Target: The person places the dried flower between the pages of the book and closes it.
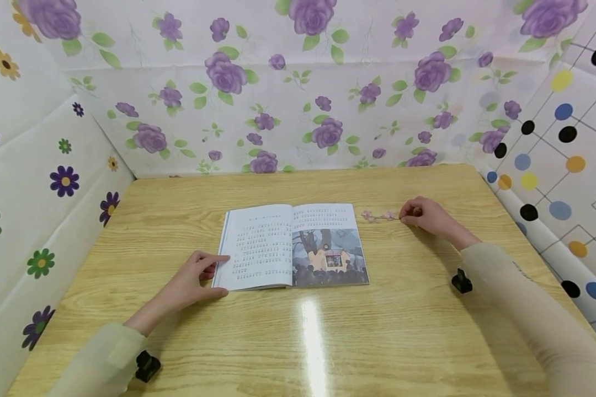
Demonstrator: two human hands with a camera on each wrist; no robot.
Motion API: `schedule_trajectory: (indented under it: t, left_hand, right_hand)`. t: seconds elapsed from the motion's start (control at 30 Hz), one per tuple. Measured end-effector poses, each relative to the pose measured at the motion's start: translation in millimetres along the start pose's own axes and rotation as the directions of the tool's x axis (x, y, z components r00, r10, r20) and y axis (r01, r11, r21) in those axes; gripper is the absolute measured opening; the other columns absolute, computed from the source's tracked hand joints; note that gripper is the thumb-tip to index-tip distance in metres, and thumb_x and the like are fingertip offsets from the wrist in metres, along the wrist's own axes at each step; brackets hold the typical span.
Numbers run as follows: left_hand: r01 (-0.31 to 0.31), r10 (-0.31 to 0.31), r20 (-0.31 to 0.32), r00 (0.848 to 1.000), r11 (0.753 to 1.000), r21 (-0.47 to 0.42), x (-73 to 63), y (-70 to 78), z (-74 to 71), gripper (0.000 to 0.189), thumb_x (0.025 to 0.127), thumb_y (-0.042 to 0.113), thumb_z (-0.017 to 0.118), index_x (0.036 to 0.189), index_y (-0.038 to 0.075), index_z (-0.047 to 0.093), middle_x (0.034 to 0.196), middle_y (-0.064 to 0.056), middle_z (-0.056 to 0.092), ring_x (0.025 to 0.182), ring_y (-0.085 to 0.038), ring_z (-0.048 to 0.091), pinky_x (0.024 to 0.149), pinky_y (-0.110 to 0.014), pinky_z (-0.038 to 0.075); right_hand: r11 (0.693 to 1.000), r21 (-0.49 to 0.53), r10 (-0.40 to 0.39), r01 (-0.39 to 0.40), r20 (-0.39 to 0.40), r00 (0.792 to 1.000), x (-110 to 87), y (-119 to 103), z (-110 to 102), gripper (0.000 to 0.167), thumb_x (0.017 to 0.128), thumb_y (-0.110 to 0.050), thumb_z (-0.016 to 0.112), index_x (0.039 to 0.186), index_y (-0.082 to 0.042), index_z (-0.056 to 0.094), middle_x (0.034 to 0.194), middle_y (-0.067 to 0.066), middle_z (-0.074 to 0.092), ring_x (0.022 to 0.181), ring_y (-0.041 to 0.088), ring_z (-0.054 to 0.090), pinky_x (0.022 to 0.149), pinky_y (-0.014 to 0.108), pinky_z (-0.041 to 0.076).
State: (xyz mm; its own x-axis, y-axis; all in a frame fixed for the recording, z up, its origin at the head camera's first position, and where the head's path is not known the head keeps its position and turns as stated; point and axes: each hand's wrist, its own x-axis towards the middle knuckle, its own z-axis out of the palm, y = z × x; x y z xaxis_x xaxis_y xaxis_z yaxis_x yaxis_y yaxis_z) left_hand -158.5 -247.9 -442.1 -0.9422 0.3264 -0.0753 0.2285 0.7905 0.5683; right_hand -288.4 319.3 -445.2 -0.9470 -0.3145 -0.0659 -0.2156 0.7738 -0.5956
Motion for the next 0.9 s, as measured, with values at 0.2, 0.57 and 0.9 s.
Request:
schedule_trajectory:
  t: [0.2,0.57,0.9]
  left_hand:
    - [-0.003,0.003,-0.002,1.000,1.000,-0.005,0.2,-2.1,1.8,0.068,0.079,0.027,0.084,0.138,0.009,0.057,0.117,-0.013,0.049,0.098,-0.018,0.050,0.086,-0.031,0.050]
    - [0.001,-0.001,-0.001,1.000,1.000,-0.017,0.9,-1.5,1.6,0.068,0.079,0.025,0.084,0.138,0.008,0.057,0.119,-0.014,0.049,0.100,-0.019,0.051,0.087,-0.033,0.051]
    - [0.001,-0.001,0.001,1.000,1.000,-0.018,0.8,-3.0,1.7,0.068,0.079,0.026,0.084,0.139,0.009,0.057,0.118,-0.013,0.048,0.098,-0.018,0.050,0.085,-0.029,0.050]
  right_hand:
    - [0.999,0.011,0.044,-0.043,-0.008,0.999,-0.1,-0.6,-0.3,0.012,0.097,-0.015,0.064,0.102,-0.008,0.071,0.103,0.013,0.068,0.085,0.022,0.057,0.078,0.034,0.045]
    - [0.998,0.023,0.057,-0.057,-0.010,0.998,-0.7,0.1,-0.4,0.014,0.097,-0.014,0.063,0.103,-0.005,0.072,0.104,0.016,0.069,0.082,0.022,0.056,0.074,0.031,0.044]
    - [0.999,0.016,0.049,-0.048,-0.040,0.998,-0.2,0.6,2.1,0.015,0.096,-0.014,0.064,0.102,-0.004,0.073,0.103,0.018,0.070,0.080,0.020,0.058,0.072,0.028,0.045]
